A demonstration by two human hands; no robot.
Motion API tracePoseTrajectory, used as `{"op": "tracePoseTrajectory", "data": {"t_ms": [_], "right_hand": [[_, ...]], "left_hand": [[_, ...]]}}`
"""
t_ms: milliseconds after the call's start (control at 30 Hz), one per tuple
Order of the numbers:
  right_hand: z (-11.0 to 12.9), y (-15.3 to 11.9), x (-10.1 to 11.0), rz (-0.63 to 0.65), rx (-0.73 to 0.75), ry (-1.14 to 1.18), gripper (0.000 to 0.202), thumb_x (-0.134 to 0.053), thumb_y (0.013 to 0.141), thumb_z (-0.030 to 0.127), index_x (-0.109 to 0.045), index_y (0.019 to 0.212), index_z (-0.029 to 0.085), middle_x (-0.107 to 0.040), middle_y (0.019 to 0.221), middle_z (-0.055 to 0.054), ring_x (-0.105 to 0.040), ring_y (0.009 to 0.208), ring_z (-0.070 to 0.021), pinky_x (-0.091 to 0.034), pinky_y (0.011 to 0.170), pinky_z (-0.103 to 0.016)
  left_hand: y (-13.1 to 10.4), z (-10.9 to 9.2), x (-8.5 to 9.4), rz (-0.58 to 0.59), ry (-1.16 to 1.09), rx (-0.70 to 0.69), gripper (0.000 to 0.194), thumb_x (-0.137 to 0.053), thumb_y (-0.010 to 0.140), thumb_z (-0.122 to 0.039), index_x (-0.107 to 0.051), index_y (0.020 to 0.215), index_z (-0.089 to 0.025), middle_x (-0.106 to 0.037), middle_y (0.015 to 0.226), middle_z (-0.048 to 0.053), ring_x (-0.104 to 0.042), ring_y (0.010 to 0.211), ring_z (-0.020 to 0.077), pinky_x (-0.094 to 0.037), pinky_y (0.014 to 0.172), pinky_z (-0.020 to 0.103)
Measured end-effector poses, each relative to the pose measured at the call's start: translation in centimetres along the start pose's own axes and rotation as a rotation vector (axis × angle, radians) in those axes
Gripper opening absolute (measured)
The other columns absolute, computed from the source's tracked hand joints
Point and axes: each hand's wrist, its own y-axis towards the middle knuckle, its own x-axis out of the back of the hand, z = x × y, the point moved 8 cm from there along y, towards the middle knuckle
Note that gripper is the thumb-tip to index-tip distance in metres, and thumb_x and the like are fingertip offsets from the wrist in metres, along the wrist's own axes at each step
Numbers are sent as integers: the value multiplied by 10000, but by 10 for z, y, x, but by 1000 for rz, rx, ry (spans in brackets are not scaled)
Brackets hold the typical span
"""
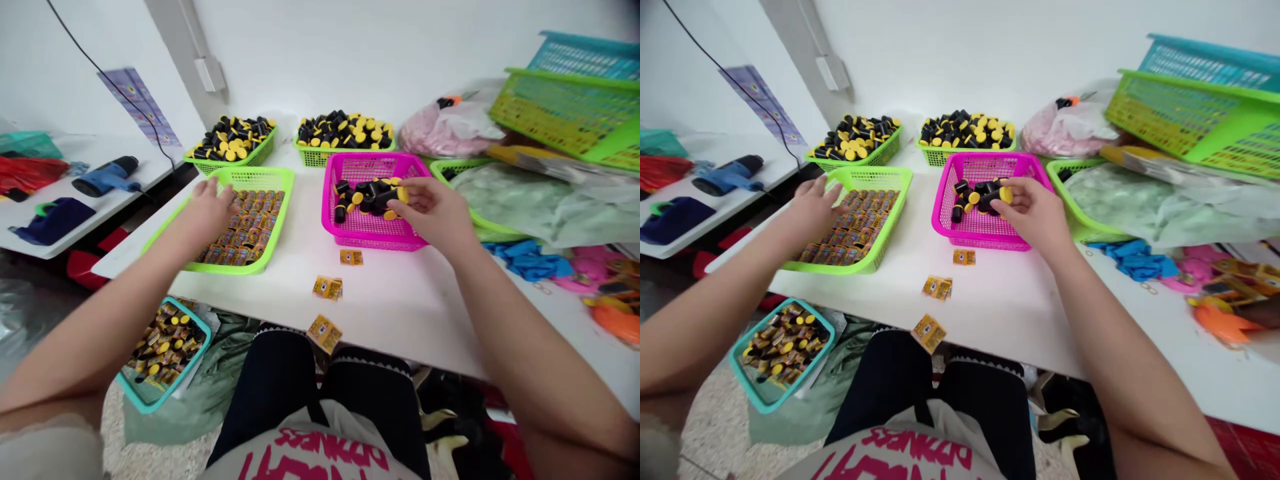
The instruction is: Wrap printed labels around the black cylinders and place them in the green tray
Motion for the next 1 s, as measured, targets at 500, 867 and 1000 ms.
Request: {"op": "tracePoseTrajectory", "data": {"t_ms": [500,867,1000], "right_hand": [[13,-37,8,-30,81,-153,390,-765,744,394,-687,1088,228,-735,948,-46,-699,766,-185,-622,799,-370],[21,-42,-5,37,-7,336,446,-798,713,428,-627,1081,244,-716,915,-24,-697,851,-171,-600,841,-351],[25,-43,-4,45,-23,473,408,-823,701,401,-621,1025,256,-709,896,-4,-692,808,-143,-601,775,-303]], "left_hand": [[-93,-205,-19,71,38,-471,447,-365,886,22,-575,1277,-29,-662,1272,177,-669,1137,219,-560,936,305],[43,-150,-41,-137,-1078,160,147,-698,745,-166,-748,882,-167,-738,895,70,-721,841,196,-601,751,301],[63,-160,-80,56,-1427,379,313,-760,758,-362,-704,975,-144,-715,715,33,-711,621,163,-622,601,284]]}}
